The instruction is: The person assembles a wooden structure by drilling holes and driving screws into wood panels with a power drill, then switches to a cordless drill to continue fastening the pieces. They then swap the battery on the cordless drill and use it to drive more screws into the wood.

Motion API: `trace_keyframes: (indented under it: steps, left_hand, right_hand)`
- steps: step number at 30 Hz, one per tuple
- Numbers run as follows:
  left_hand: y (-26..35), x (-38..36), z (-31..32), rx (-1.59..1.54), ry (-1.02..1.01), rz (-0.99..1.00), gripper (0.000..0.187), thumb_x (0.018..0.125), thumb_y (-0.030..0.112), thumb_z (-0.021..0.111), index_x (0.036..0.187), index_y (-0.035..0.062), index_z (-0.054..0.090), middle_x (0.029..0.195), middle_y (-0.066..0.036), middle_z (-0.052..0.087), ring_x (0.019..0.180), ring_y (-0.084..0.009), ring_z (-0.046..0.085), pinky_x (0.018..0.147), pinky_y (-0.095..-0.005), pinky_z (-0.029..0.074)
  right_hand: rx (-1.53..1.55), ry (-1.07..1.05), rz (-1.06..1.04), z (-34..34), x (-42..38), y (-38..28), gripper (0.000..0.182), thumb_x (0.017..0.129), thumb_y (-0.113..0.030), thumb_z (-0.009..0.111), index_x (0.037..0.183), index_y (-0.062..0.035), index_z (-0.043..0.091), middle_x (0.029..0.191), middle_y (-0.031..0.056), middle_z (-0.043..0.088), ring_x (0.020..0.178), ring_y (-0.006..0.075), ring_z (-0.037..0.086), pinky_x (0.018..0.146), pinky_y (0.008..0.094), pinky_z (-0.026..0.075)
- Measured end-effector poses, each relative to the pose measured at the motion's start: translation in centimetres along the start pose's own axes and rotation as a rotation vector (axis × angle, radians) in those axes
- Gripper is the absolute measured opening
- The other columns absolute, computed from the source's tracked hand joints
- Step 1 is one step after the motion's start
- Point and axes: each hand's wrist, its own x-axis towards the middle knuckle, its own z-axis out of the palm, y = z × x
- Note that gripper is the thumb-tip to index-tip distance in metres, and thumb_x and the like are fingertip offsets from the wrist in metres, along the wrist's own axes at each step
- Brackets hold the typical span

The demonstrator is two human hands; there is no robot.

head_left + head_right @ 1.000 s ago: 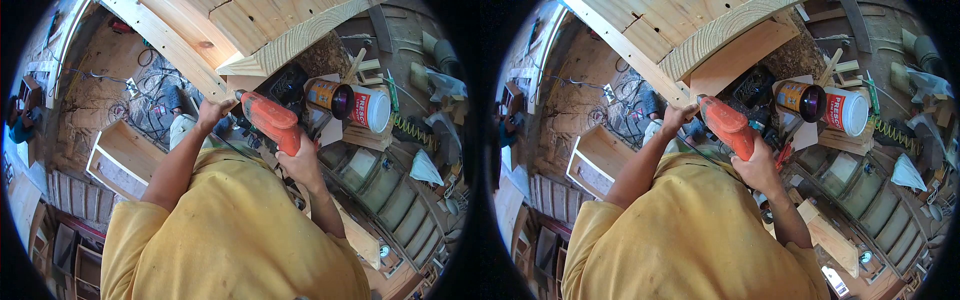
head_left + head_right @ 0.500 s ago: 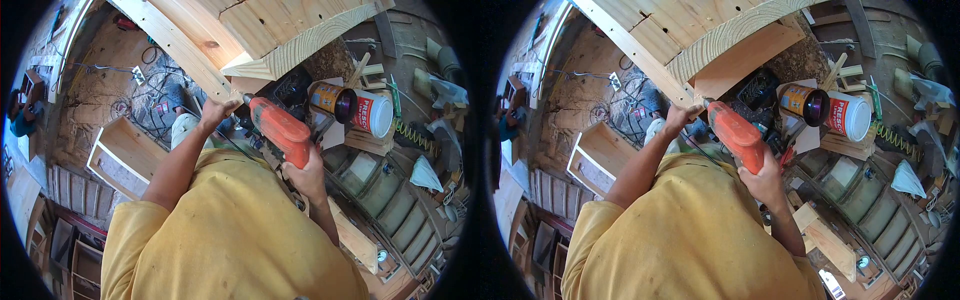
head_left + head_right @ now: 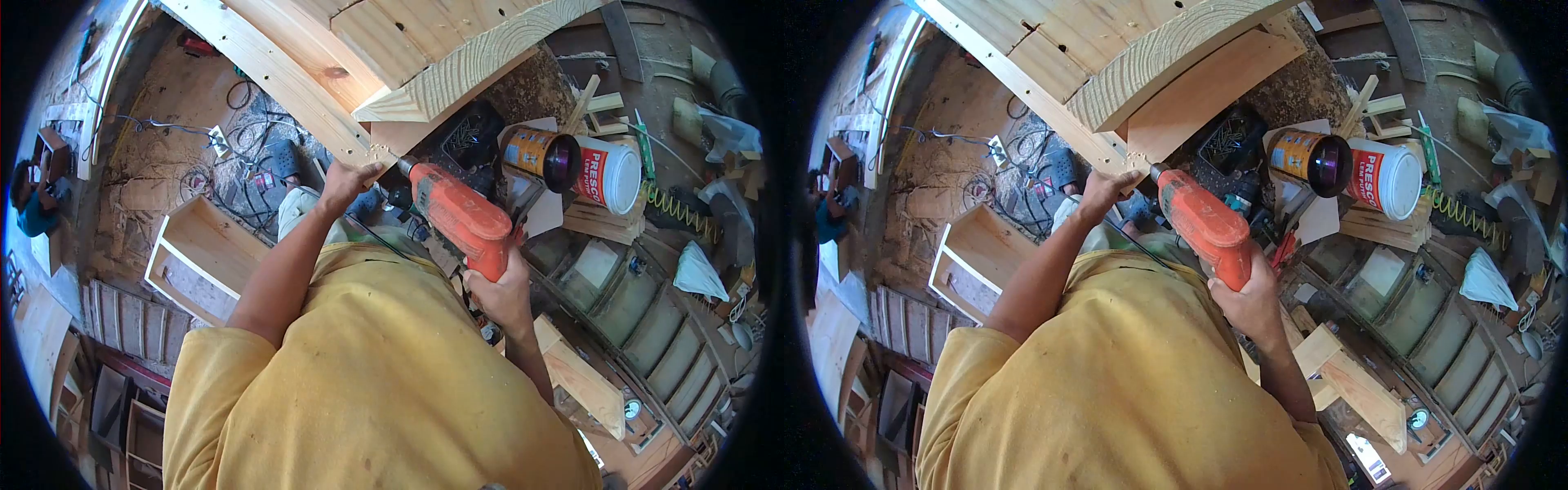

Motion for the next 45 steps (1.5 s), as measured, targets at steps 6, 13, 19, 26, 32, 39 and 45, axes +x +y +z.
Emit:
trace_keyframes:
  steps: [6, 13, 19, 26, 32, 39, 45]
  left_hand:
    - [-0.3, 0.3, -0.1, -0.003, -0.001, -0.043, 0.035, 0.079, 0.019, 0.075, 0.106, 0.0008, 0.061, 0.084, -0.006, 0.064, 0.064, -0.0124, 0.058, 0.051, -0.0267, 0.047]
    - [0.5, -0.2, 0.4, -0.020, 0.036, -0.052, 0.036, 0.080, 0.019, 0.075, 0.107, 0.0002, 0.061, 0.085, -0.006, 0.064, 0.066, -0.0130, 0.058, 0.051, -0.0277, 0.048]
    - [0.4, -0.1, 1.5, -0.017, 0.172, -0.099, 0.047, 0.075, 0.021, 0.080, 0.110, -0.0022, 0.057, 0.089, -0.009, 0.066, 0.072, -0.0170, 0.062, 0.058, -0.0288, 0.051]
    - [-2.8, 1.6, 1.6, 0.044, 0.306, 0.014, 0.069, 0.066, 0.028, 0.087, 0.115, -0.0055, 0.052, 0.109, -0.017, 0.065, 0.100, -0.0272, 0.063, 0.089, -0.0345, 0.048]
    - [-3.3, 1.8, 1.2, 0.085, 0.278, 0.094, 0.065, 0.068, 0.026, 0.086, 0.115, -0.0050, 0.053, 0.101, -0.016, 0.066, 0.085, -0.0232, 0.065, 0.075, -0.0327, 0.051]
    - [-0.8, 0.4, 1.8, -0.011, 0.218, 0.081, 0.048, 0.072, 0.017, 0.082, 0.108, -0.0035, 0.056, 0.080, -0.009, 0.065, 0.052, -0.0117, 0.054, 0.043, -0.0254, 0.043]
    - [0.4, -0.2, 1.0, -0.005, 0.056, 0.081, 0.031, 0.079, 0.017, 0.076, 0.102, 0.0018, 0.060, 0.079, -0.003, 0.061, 0.061, -0.0101, 0.055, 0.048, -0.0244, 0.045]
  right_hand:
    - [0.027, 0.063, 0.000, 0.2, 0.2, -0.1, 0.052, 0.070, -0.003, 0.068, 0.120, 0.0010, 0.052, 0.105, 0.0131, 0.062, 0.097, 0.0220, 0.061, 0.089, 0.0359, 0.047]
    - [0.036, 0.110, -0.072, 0.2, 0.8, 0.9, 0.052, 0.069, -0.004, 0.068, 0.119, 0.0008, 0.052, 0.102, 0.0117, 0.063, 0.092, 0.0209, 0.061, 0.085, 0.0357, 0.048]
    - [0.078, 0.128, -0.055, 0.5, 1.7, 0.9, 0.051, 0.069, -0.004, 0.068, 0.117, 0.0006, 0.053, 0.099, 0.0109, 0.063, 0.091, 0.0201, 0.061, 0.084, 0.0348, 0.048]
    - [0.084, 0.109, -0.075, -0.2, 2.5, 0.2, 0.051, 0.069, -0.003, 0.068, 0.118, 0.0001, 0.053, 0.100, 0.0099, 0.063, 0.090, 0.0197, 0.060, 0.084, 0.0338, 0.048]
    - [0.098, 0.107, -0.068, -1.7, 2.2, -0.5, 0.052, 0.069, -0.003, 0.068, 0.119, 0.0004, 0.052, 0.101, 0.0105, 0.062, 0.091, 0.0193, 0.060, 0.084, 0.0339, 0.048]
    - [0.088, 0.087, -0.010, -2.1, 0.7, 0.9, 0.052, 0.069, -0.003, 0.067, 0.119, 0.0004, 0.052, 0.101, 0.0108, 0.063, 0.091, 0.0200, 0.061, 0.085, 0.0342, 0.048]
    - [0.057, 0.017, -0.074, -1.2, 0.3, 0.5, 0.055, 0.070, 0.002, 0.062, 0.123, 0.0010, 0.049, 0.099, 0.0074, 0.060, 0.088, 0.0140, 0.059, 0.080, 0.0290, 0.048]
